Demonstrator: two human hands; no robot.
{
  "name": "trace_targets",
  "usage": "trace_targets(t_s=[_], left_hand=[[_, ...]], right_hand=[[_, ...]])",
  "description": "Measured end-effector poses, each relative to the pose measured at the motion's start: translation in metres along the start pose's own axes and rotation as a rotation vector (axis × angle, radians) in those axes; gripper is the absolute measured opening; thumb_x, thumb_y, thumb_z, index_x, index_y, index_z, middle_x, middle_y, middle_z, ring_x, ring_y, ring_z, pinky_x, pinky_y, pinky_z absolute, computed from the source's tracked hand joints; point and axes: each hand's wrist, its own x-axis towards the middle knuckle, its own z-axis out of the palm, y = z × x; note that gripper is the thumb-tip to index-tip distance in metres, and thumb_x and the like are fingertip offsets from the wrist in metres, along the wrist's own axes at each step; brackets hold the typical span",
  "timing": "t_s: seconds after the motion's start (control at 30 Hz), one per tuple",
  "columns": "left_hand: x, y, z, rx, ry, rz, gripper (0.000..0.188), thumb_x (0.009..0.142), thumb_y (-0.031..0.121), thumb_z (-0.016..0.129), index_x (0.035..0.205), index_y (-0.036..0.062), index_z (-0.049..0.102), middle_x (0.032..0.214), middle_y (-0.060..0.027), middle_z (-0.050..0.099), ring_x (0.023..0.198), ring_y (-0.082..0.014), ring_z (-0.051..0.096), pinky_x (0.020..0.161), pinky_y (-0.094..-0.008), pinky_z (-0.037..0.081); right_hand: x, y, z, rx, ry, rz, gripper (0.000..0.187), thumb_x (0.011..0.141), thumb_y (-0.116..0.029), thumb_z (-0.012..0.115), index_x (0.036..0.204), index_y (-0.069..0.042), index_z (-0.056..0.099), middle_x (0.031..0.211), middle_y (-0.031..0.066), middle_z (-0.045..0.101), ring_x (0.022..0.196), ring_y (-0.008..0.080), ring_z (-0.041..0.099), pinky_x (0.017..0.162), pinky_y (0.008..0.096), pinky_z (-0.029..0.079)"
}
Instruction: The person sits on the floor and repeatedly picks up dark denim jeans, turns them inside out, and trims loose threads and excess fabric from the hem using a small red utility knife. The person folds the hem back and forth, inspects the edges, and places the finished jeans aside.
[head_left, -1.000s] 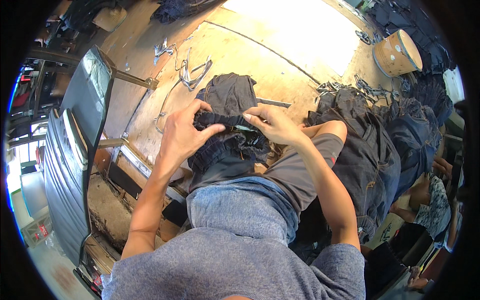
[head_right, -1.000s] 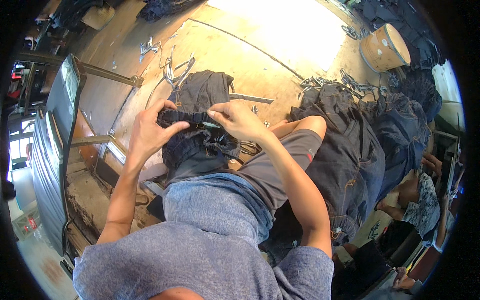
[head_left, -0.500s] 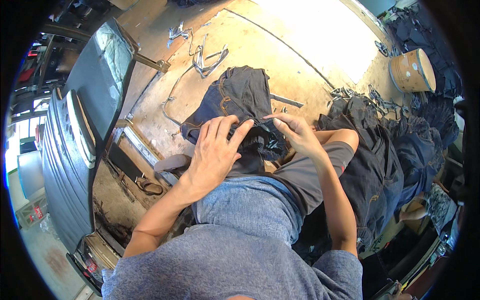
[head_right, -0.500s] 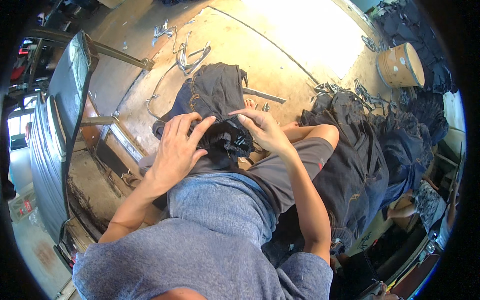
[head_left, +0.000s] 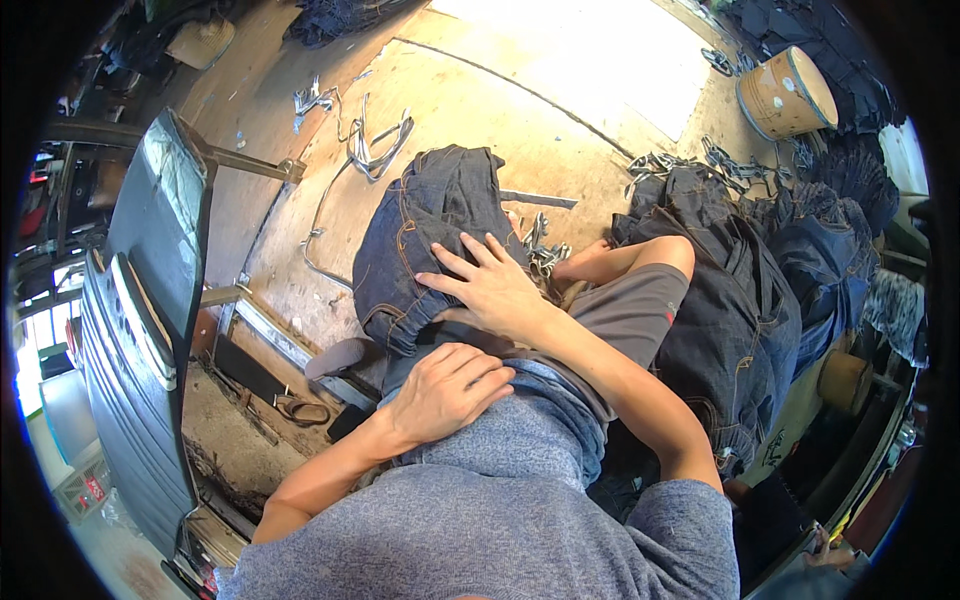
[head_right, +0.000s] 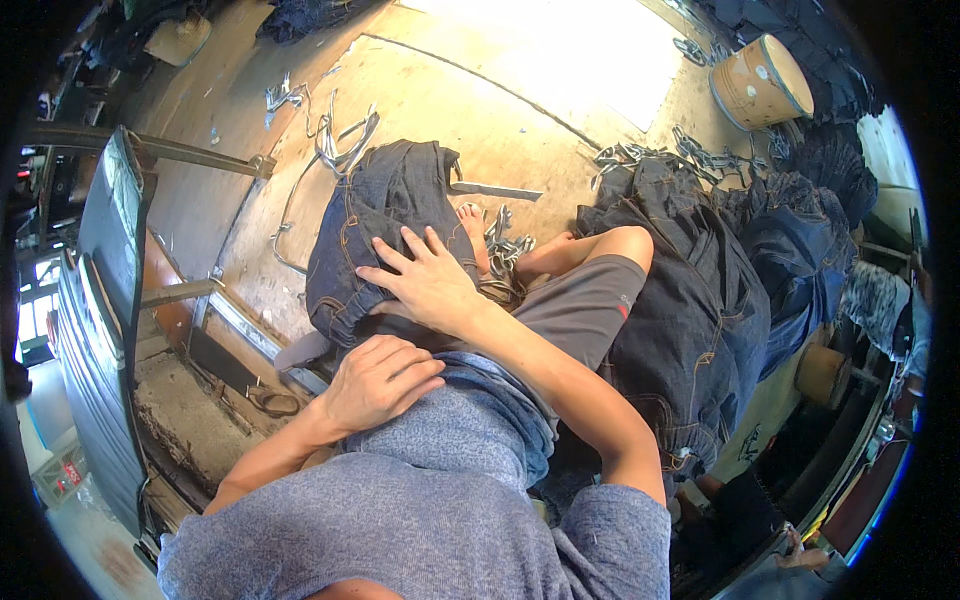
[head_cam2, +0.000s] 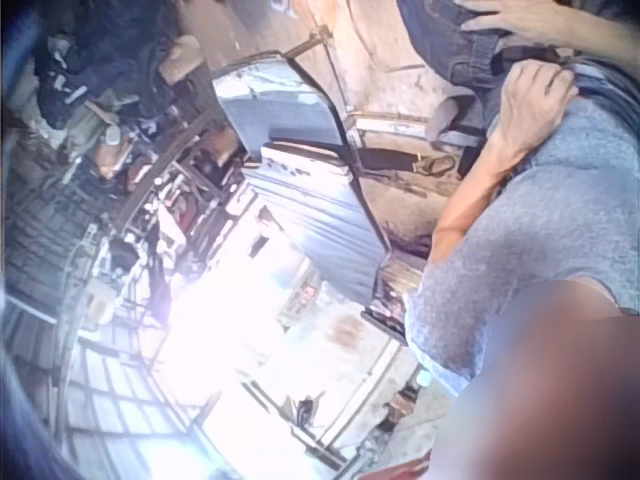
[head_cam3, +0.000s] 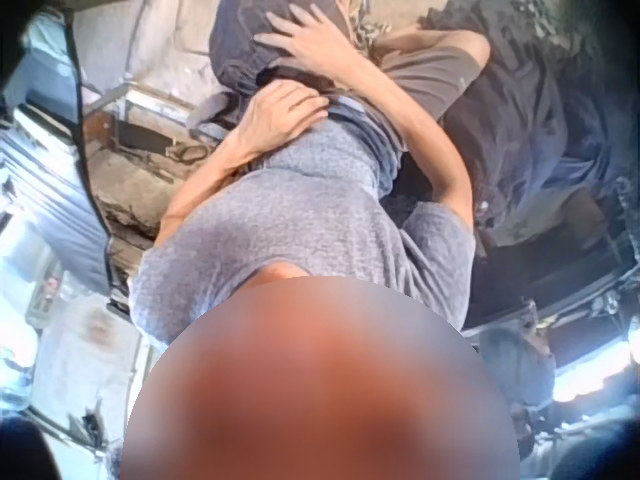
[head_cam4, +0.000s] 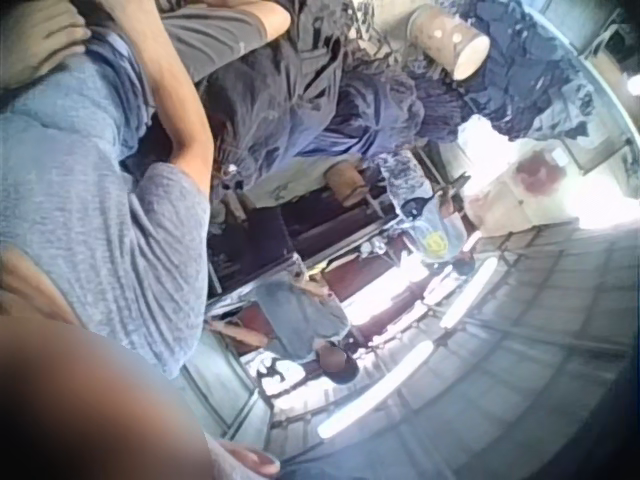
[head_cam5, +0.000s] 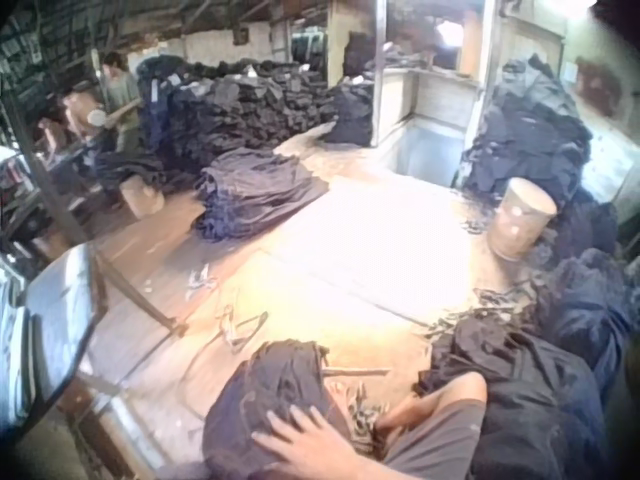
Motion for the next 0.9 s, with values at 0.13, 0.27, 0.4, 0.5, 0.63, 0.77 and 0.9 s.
trace_targets(t_s=[0.13, 0.27, 0.4, 0.5, 0.63, 0.77, 0.9], left_hand=[[-0.01, -0.01, -0.007, 0.085, 0.175, -0.005, 0.022, 0.086, 0.017, 0.091, 0.103, 0.0078, 0.079, 0.101, -0.003, 0.074, 0.098, -0.0253, 0.07, 0.088, -0.0399, 0.058], [-0.019, -0.024, -0.015, 0.189, 0.374, -0.006, 0.031, 0.08, 0.006, 0.094, 0.107, 0.0073, 0.078, 0.108, -0.0048, 0.075, 0.102, -0.0279, 0.069, 0.086, -0.0394, 0.055], [-0.02, -0.048, -0.01, 0.397, 0.35, -0.233, 0.061, 0.08, 0.02, 0.097, 0.134, 0.0085, 0.07, 0.143, -0.0176, 0.063, 0.128, -0.0412, 0.062, 0.105, -0.0489, 0.053], [-0.022, -0.069, -0.002, 0.261, 0.117, -0.377, 0.082, 0.085, 0.031, 0.094, 0.154, 0.0089, 0.056, 0.158, -0.0224, 0.054, 0.144, -0.0473, 0.052, 0.119, -0.0549, 0.046], [-0.031, -0.084, 0.004, 0.231, 0.043, -0.409, 0.085, 0.089, 0.034, 0.09, 0.16, 0.0085, 0.05, 0.16, -0.0233, 0.053, 0.144, -0.0495, 0.052, 0.121, -0.0563, 0.045], [-0.033, -0.084, 0.002, 0.151, 0.069, -0.477, 0.083, 0.084, 0.023, 0.093, 0.157, 0.0098, 0.056, 0.159, -0.0228, 0.054, 0.145, -0.0481, 0.051, 0.121, -0.0547, 0.044], [-0.01, -0.079, 0.005, 0.292, 0.069, -0.441, 0.082, 0.077, 0.014, 0.094, 0.153, 0.0147, 0.063, 0.161, -0.0208, 0.051, 0.147, -0.0457, 0.049, 0.123, -0.0548, 0.042]], right_hand=[[0.017, 0.019, -0.007, 0.222, 0.004, 0.031, 0.052, 0.105, -0.058, 0.066, 0.147, -0.028, 0.07, 0.151, 0.013, 0.069, 0.139, 0.0477, 0.063, 0.121, 0.0627, 0.044], [0.04, 0.053, -0.049, 0.572, -0.078, 0.265, 0.047, 0.113, -0.053, 0.058, 0.144, -0.021, 0.071, 0.128, 0.0207, 0.078, 0.12, 0.0449, 0.074, 0.103, 0.0551, 0.058], [0.06, 0.088, -0.1, 0.418, 0.264, 0.342, 0.044, 0.115, -0.044, 0.057, 0.143, -0.012, 0.071, 0.117, 0.0282, 0.078, 0.111, 0.0476, 0.075, 0.097, 0.0539, 0.059], [0.069, 0.128, -0.153, 0.294, 0.473, 0.36, 0.044, 0.115, -0.038, 0.056, 0.144, -0.008, 0.069, 0.12, 0.0298, 0.077, 0.114, 0.0484, 0.073, 0.099, 0.0531, 0.058], [0.041, 0.189, -0.264, -0.035, 0.653, 0.412, 0.05, 0.115, -0.044, 0.051, 0.137, -0.005, 0.071, 0.122, 0.0312, 0.075, 0.12, 0.0503, 0.07, 0.104, 0.053, 0.056], [-0.078, 0.208, -0.384, -0.32, 0.885, 0.596, 0.064, 0.115, -0.06, 0.05, 0.134, -0.002, 0.069, 0.133, 0.0266, 0.073, 0.129, 0.0374, 0.068, 0.114, 0.0511, 0.048], [-0.235, 0.168, -0.472, -0.892, 0.941, 0.68, 0.048, 0.115, -0.04, 0.056, 0.137, -0.001, 0.07, 0.102, 0.0164, 0.075, 0.092, 0.0244, 0.067, 0.09, 0.0452, 0.054]])
